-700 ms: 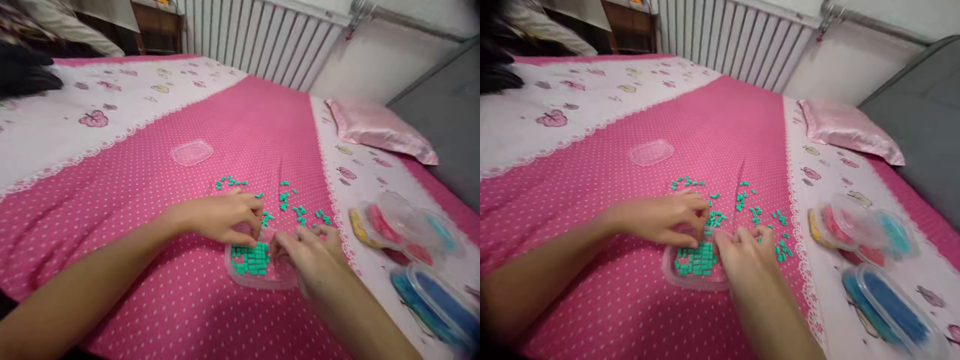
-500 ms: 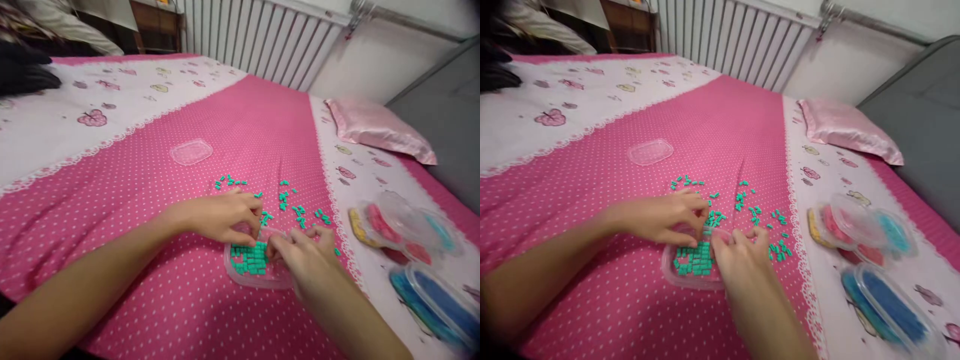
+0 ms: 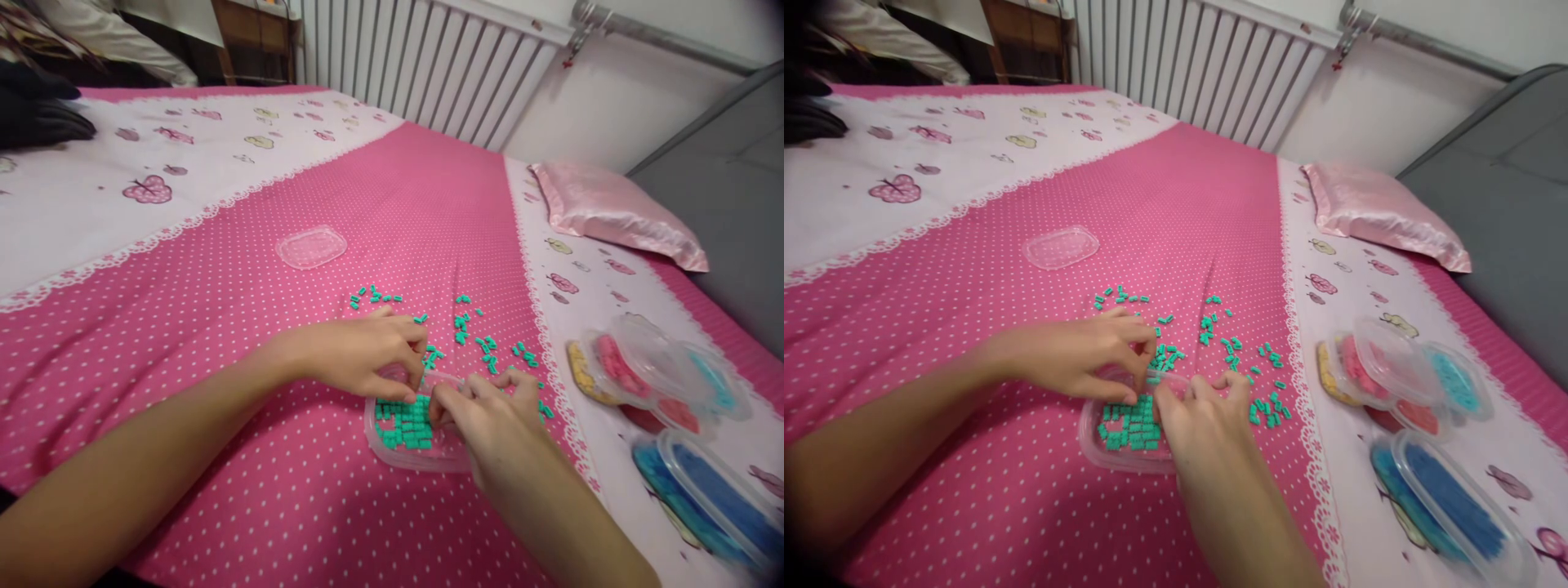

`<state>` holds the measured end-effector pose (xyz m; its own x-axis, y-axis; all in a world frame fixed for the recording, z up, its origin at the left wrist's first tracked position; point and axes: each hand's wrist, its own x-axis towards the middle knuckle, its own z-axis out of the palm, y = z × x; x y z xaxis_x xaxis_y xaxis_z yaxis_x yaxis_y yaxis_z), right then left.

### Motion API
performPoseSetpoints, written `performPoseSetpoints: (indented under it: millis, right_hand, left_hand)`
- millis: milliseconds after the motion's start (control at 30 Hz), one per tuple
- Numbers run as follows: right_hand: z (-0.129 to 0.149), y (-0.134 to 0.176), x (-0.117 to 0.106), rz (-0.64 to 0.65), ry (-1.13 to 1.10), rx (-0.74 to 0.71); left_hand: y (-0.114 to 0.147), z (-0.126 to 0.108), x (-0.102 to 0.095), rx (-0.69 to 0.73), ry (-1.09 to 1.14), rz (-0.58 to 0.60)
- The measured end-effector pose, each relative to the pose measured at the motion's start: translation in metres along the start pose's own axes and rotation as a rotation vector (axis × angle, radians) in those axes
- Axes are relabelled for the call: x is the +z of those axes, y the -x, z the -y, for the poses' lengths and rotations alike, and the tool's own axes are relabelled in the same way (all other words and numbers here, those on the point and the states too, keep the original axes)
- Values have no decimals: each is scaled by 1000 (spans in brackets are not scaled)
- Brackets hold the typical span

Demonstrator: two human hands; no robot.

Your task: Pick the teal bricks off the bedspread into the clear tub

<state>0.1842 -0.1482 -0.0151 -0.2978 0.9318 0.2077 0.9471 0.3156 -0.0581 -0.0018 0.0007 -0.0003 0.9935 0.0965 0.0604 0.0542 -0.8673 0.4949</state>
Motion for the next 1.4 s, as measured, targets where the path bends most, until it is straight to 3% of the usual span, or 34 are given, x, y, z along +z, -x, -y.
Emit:
performPoseSetpoints:
  millis: [433, 600, 767, 867, 967, 1100, 1233, 1400]
  right_hand:
    - [-3, 1, -2, -24, -52, 6]
    - [-4, 3, -6, -123, -60, 38]
    - [-20, 7, -33, -150, -141, 96]
    - [-33, 5, -41, -239, -168, 204]
    - [-41, -3, -32, -274, -274, 287]
    - [-43, -15, -8, -227, -387, 303]
    - [-42, -17, -1, -219, -416, 291]
    - [-26, -16, -15, -330, -346, 187]
  left_hand:
    - [-3, -1, 0, -5, -20, 23]
    - [-4, -5, 1, -1, -3, 18]
    - [5, 6, -16, 24, 223, -26]
    - [17, 27, -32, -106, 208, -145]
    - [27, 45, -37, -280, 38, -209]
    - [28, 54, -24, -358, -13, -144]
    - [25, 54, -16, -363, 23, -131]
    - [18, 36, -21, -247, 157, -260]
